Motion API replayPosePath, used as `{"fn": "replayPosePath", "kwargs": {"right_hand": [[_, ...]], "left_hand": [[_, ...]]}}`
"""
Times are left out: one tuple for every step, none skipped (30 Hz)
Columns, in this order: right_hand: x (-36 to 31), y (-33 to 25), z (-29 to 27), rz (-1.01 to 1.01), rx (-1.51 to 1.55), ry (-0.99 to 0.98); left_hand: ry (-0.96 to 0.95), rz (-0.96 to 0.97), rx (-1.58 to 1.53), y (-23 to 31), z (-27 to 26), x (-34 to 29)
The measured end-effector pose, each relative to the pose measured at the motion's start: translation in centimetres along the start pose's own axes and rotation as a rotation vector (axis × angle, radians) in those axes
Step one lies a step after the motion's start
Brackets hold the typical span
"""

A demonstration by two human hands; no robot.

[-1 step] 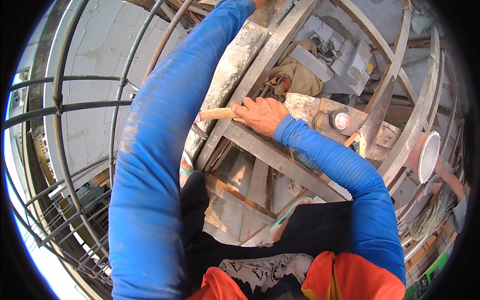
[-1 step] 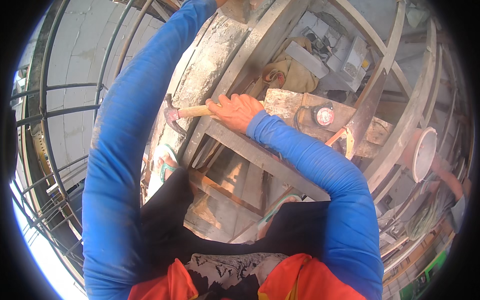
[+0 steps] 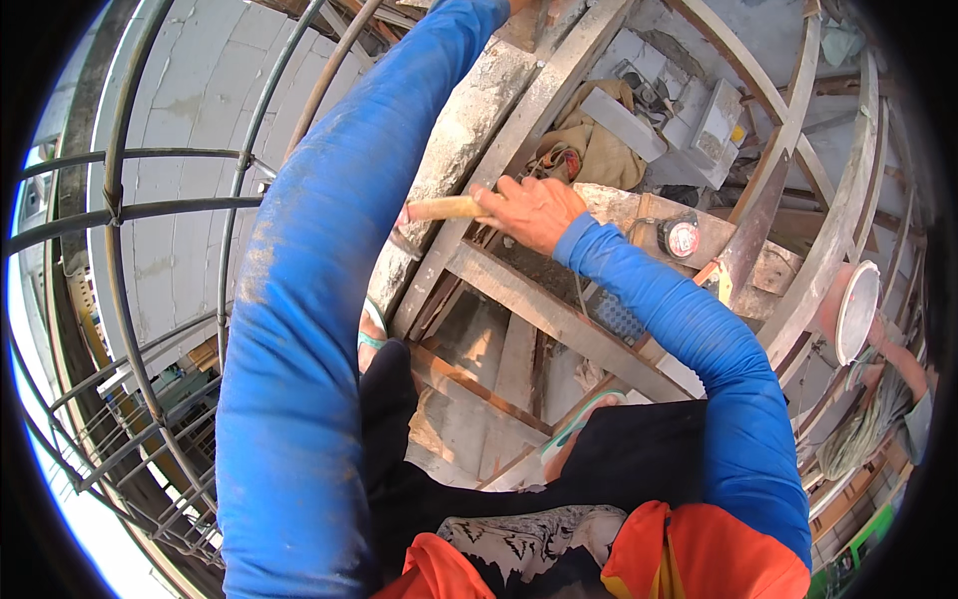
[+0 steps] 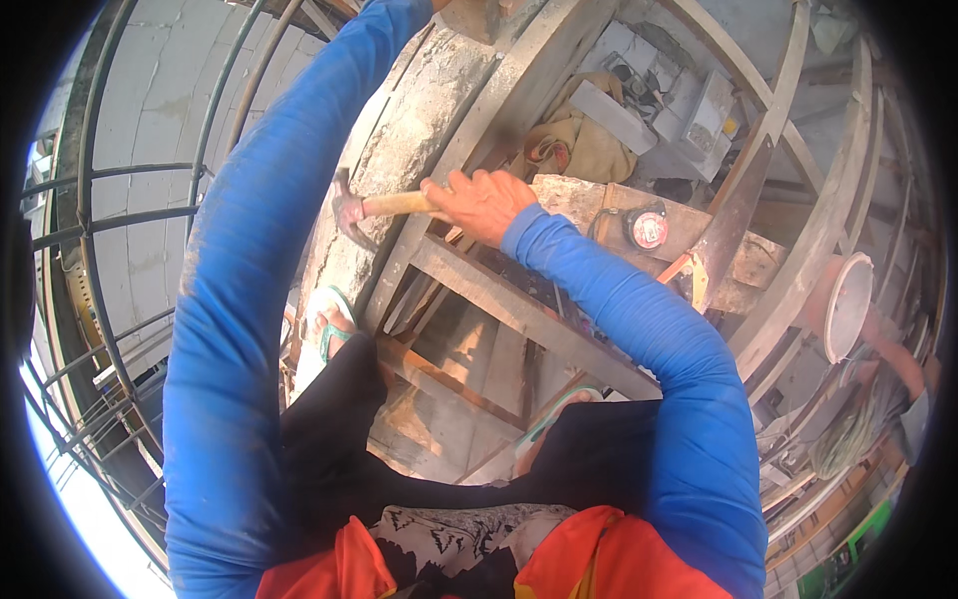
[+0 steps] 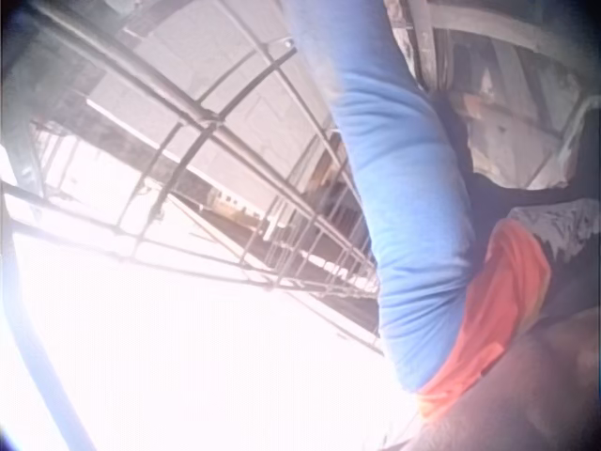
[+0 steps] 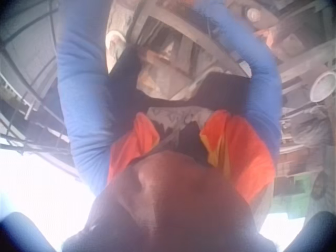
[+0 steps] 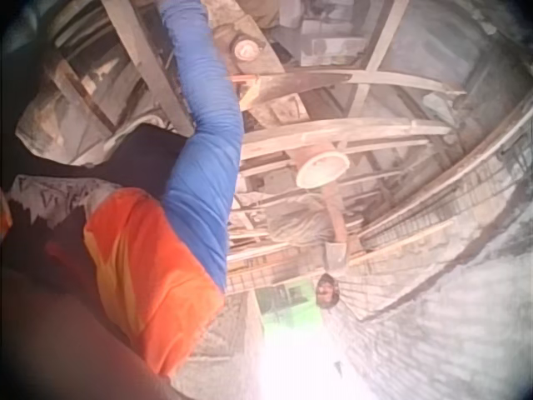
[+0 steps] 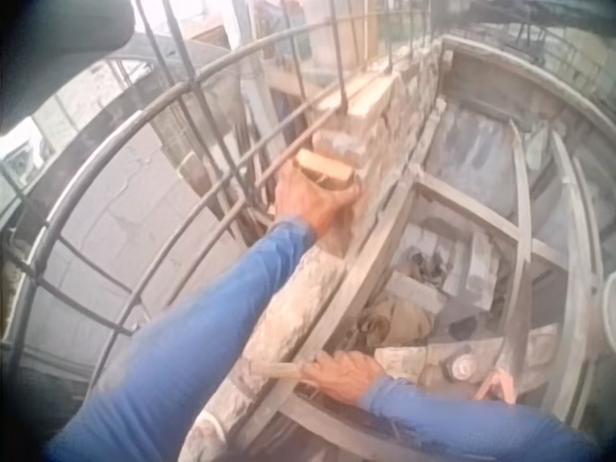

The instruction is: The person works on a construction site, hammering nails into wooden planks to secure a scaffolding structure. They measure the wooden beams with a tape measure and use a hammer to drive nails. The person also handles a bucket of nails and positions a long wooden plank for further work.

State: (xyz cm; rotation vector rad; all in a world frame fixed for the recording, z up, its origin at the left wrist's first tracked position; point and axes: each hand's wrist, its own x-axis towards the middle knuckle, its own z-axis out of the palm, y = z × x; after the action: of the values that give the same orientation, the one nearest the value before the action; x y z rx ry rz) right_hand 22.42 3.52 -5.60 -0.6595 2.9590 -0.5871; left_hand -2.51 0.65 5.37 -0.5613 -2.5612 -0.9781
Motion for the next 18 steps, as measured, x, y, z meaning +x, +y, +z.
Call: {"fn": "replayPosePath", "kwargs": {"right_hand": [[0.9, 2.6, 0.1, 0.118, -0.029, 0.03], [0.7, 5.5, -0.2, 0.279, -0.035, 0.012], [1.9, 6.1, -1.1, 0.377, -0.032, 0.031], [1.4, 4.9, -0.3, 0.359, -0.017, 0.028], [0.3, 2.9, 0.8, 0.342, -0.002, 0.025], [-0.5, 0.9, 0.1, 0.267, 0.045, -0.06], [-1.0, -0.3, 0.3, 0.137, 0.025, -0.071], [-1.3, -0.3, 0.2, 0.019, 0.002, -0.059], [-1.1, -0.2, 0.0, -0.113, -0.019, -0.043], [0.4, 2.3, -0.8, 0.081, -0.009, -0.073], [1.6, 4.5, -1.5, 0.274, 0.002, -0.111], [1.3, 4.7, -1.2, 0.307, 0.007, -0.082], [0.6, 4.4, -0.7, 0.339, 0.011, -0.052], [0.3, 3.0, -0.4, 0.327, 0.026, -0.017], [-0.4, 1.9, -0.2, 0.34, 0.038, 0.01], [-1.4, 0.3, -0.3, 0.196, 0.019, -0.039], [-1.7, -0.6, 0.0, 0.039, 0.04, -0.05], [-1.4, -0.1, -0.5, -0.066, -0.001, -0.05]], "left_hand": [[0.034, 0.011, 0.014, -0.2, -0.1, -0.2], [0.001, -0.022, -0.015, 0.3, 1.9, -0.5], [0.016, -0.046, 0.011, 0.0, 1.0, -0.1], [0.011, -0.076, 0.012, 0.2, 0.8, 0.0], [-0.021, -0.104, -0.011, 0.3, 0.5, 0.1], [-0.051, -0.133, -0.039, 0.9, -0.5, -0.1], [-0.092, -0.161, -0.063, 1.5, -1.2, -0.4], [-0.096, -0.146, -0.075, 1.6, -1.1, -0.5], [-0.091, -0.133, -0.076, 1.4, -1.3, -0.5], [-0.087, -0.121, -0.077, 1.2, -1.6, -0.4], [-0.057, -0.133, -0.035, 0.9, -1.5, -0.7], [-0.035, -0.132, -0.014, 1.3, -0.2, -0.5], [-0.013, -0.131, 0.007, 1.5, 0.9, -0.3], [-0.011, -0.141, 0.012, 1.2, -0.1, -0.2], [-0.028, -0.149, -0.001, 1.3, -0.5, -0.3], [-0.052, -0.15, -0.018, 1.4, -0.8, -0.4], [-0.088, -0.156, -0.044, 1.4, -1.1, -0.3], [-0.117, -0.161, -0.068, 1.6, -1.6, -0.1]]}}
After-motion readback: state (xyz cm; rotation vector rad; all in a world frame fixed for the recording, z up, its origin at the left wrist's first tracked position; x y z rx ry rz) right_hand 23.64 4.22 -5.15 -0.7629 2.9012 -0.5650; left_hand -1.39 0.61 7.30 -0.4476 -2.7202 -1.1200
